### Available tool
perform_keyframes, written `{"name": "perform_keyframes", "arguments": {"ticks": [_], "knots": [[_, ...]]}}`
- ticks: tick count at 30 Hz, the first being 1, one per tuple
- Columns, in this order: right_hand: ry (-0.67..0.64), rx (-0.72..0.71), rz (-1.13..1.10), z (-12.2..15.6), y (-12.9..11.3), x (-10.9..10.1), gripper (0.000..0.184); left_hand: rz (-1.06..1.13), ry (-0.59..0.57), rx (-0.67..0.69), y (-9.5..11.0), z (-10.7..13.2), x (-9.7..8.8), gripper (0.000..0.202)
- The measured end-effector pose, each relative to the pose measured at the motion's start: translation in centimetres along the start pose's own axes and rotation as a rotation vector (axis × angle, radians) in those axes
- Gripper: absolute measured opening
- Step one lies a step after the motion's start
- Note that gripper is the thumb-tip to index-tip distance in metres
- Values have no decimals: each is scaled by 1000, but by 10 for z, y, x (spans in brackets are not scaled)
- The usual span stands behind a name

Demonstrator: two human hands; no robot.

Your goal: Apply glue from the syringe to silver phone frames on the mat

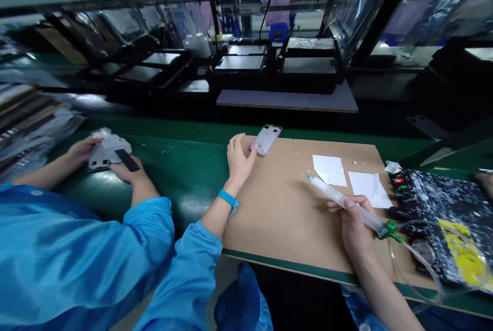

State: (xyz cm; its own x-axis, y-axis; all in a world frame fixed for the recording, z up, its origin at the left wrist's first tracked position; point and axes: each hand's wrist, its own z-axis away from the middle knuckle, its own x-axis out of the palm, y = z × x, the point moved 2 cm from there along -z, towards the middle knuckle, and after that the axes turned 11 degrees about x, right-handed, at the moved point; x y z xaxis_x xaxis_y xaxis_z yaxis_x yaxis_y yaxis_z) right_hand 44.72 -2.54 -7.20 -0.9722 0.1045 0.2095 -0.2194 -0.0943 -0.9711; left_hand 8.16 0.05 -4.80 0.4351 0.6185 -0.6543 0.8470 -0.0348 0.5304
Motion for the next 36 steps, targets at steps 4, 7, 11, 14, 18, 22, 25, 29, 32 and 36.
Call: {"name": "perform_keyframes", "arguments": {"ticks": [4, 7, 11, 14, 18, 22, 25, 29, 32, 36], "knots": [[1, 17, -6, 2, 3, 2, 48, -52, -170, -13, -2, 1, -1, 32], [39, 3, -2, 1, -1, 4, 51, -35, -363, 23, 5, 5, 2, 26], [117, -53, 11, -11, -17, -7, 49, -14, -442, 94, 10, 2, 2, 23], [68, -45, 59, -24, -25, -22, 54, -15, -454, 110, 8, -2, 1, 24], [92, -24, 77, -34, -22, -36, 55, -38, -453, 119, 6, -4, 3, 23], [194, -29, 155, -30, -15, -36, 51, -54, -448, 126, 4, -4, 5, 26], [220, -46, 229, -27, -14, -34, 45, -65, -446, 127, 3, -5, 6, 27], [228, -75, 251, -27, -17, -33, 41, -60, -456, 122, 3, -5, 5, 29], [222, -80, 284, -26, -18, -33, 39, -60, -463, 110, 3, -6, 5, 31], [205, -96, 334, -26, -19, -33, 35, -58, -450, 122, 4, -6, 5, 31]]}}
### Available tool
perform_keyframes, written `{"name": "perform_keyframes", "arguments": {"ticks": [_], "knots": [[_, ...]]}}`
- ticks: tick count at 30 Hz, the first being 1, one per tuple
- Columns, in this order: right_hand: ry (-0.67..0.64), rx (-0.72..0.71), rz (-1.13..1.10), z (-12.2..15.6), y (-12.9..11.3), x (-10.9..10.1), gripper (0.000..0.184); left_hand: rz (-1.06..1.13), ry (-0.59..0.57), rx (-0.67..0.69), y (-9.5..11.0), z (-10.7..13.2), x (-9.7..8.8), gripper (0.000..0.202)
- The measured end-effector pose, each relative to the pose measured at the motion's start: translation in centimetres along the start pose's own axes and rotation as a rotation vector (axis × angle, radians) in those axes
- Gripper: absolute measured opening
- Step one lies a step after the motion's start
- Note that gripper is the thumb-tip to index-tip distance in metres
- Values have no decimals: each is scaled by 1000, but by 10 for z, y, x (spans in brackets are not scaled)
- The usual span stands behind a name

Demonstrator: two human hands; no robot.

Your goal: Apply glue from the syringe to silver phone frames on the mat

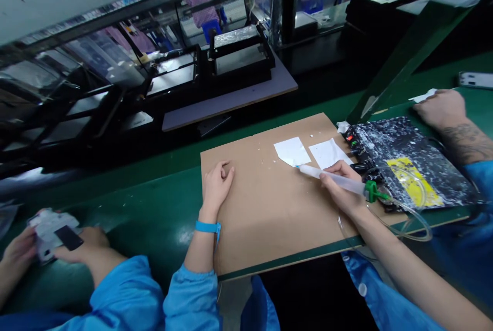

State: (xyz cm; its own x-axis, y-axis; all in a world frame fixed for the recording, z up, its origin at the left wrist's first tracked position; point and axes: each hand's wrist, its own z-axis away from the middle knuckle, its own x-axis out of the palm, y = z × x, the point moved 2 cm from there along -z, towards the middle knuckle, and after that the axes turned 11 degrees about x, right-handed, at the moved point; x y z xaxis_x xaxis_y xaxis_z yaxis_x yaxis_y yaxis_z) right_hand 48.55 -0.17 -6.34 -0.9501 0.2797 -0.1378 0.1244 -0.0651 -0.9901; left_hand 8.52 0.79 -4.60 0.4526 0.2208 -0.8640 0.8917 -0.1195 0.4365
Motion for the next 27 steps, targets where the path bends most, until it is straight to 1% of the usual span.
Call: {"name": "perform_keyframes", "arguments": {"ticks": [5, 13, 20, 22, 25, 26, 27], "knots": [[-10, -8, 24, 1, -2, 0, 30, -27, -11, -4, 0, 1, 0, 29], [9, 6, 29, 0, -4, -3, 30, -55, -47, -37, 3, 1, 0, 28], [3, 6, 24, 1, -10, 3, 28, -48, -32, -21, 2, 2, 0, 27], [5, 4, 42, 0, -9, -2, 29, -42, -30, -11, 1, 2, 0, 27], [15, -8, 81, -1, -6, -16, 34, -29, -27, -7, 2, 0, 1, 26], [11, -25, 98, -1, -6, -17, 36, -19, -25, -11, 4, 0, 0, 25], [5, -49, 121, 1, -8, -11, 38, -6, -26, -16, 6, 1, 0, 25]]}}
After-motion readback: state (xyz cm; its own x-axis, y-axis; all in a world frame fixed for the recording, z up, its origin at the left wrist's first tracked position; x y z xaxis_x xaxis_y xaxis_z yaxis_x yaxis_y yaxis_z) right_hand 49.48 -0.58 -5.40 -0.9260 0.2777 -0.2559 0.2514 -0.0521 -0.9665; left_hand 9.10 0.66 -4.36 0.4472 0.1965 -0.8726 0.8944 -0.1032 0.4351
